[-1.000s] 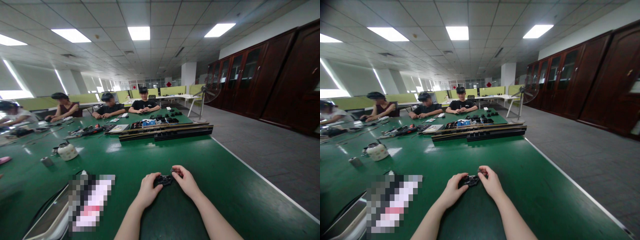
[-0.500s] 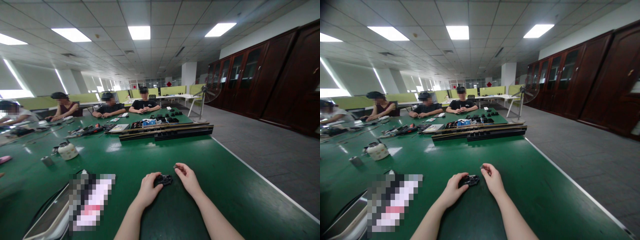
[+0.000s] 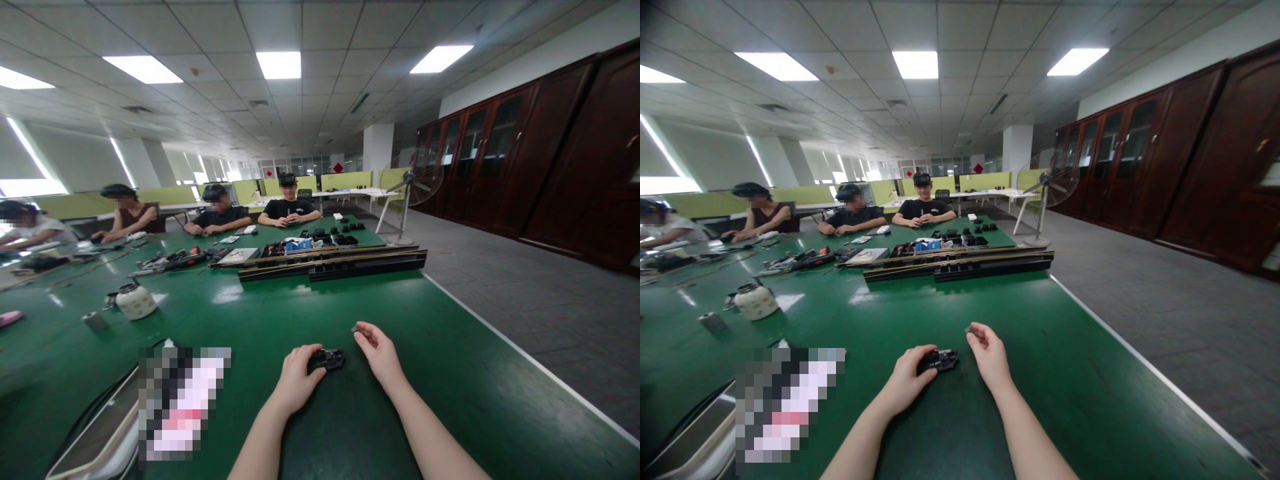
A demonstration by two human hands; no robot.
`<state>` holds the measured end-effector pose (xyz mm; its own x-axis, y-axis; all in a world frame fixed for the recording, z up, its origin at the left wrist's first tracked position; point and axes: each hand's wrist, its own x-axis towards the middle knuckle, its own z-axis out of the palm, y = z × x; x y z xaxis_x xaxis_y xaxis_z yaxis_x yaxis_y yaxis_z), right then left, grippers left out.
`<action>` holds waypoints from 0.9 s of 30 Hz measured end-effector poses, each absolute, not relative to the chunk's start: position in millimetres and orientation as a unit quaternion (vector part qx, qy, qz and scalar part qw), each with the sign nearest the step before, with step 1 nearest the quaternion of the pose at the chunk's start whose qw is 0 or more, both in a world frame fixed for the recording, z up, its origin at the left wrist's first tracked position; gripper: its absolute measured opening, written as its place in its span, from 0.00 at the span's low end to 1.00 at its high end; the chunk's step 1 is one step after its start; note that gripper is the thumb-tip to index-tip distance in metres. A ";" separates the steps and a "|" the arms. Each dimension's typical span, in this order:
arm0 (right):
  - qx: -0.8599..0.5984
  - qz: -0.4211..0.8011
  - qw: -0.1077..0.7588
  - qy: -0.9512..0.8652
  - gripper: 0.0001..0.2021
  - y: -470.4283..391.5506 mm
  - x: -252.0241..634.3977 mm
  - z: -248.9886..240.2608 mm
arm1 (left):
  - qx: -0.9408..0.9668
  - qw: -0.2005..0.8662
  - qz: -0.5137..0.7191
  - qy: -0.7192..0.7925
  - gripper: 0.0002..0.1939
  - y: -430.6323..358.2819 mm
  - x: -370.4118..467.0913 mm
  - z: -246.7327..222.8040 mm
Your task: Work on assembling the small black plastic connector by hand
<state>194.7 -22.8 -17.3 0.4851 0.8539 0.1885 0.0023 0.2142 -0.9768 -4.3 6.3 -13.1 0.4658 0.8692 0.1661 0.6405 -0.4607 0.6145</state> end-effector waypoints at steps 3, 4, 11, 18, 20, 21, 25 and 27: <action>-0.546 0.317 0.671 -0.389 0.20 -23.7 195.7 -15.6 | 0.822 0.243 0.232 0.460 0.21 6.2 -4.4 -12.8; -0.548 0.316 0.669 -0.389 0.21 -24.0 196.1 -15.2 | 0.822 0.243 0.232 0.460 0.21 6.1 -4.4 -12.7; -0.557 0.305 0.662 -0.397 0.21 -23.9 197.5 -15.5 | 0.822 0.245 0.234 0.458 0.21 5.7 -4.6 -11.6; -0.568 0.308 0.649 -0.401 0.22 -25.5 197.6 -13.3 | 0.817 0.248 0.237 0.463 0.22 4.7 -4.2 -11.6; -0.569 0.310 0.647 -0.402 0.22 -26.1 197.3 -12.4 | 0.818 0.246 0.237 0.463 0.21 4.4 -4.0 -11.2; -0.569 0.310 0.646 -0.403 0.22 -26.2 197.1 -12.2 | 0.818 0.245 0.236 0.463 0.21 4.3 -3.9 -11.1; -0.567 0.308 0.646 -0.409 0.22 -25.6 195.9 -13.1 | 0.819 0.244 0.234 0.464 0.21 4.5 -4.1 -10.9; -0.565 0.304 0.647 -0.412 0.22 -25.1 195.4 -14.3 | 0.819 0.243 0.233 0.466 0.21 4.7 -4.1 -10.9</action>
<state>195.4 -25.1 -14.3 0.4752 0.8592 0.1898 0.0733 0.1763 -0.9816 -4.1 4.7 -10.9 0.4582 0.8753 0.1544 0.6493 -0.4483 0.6144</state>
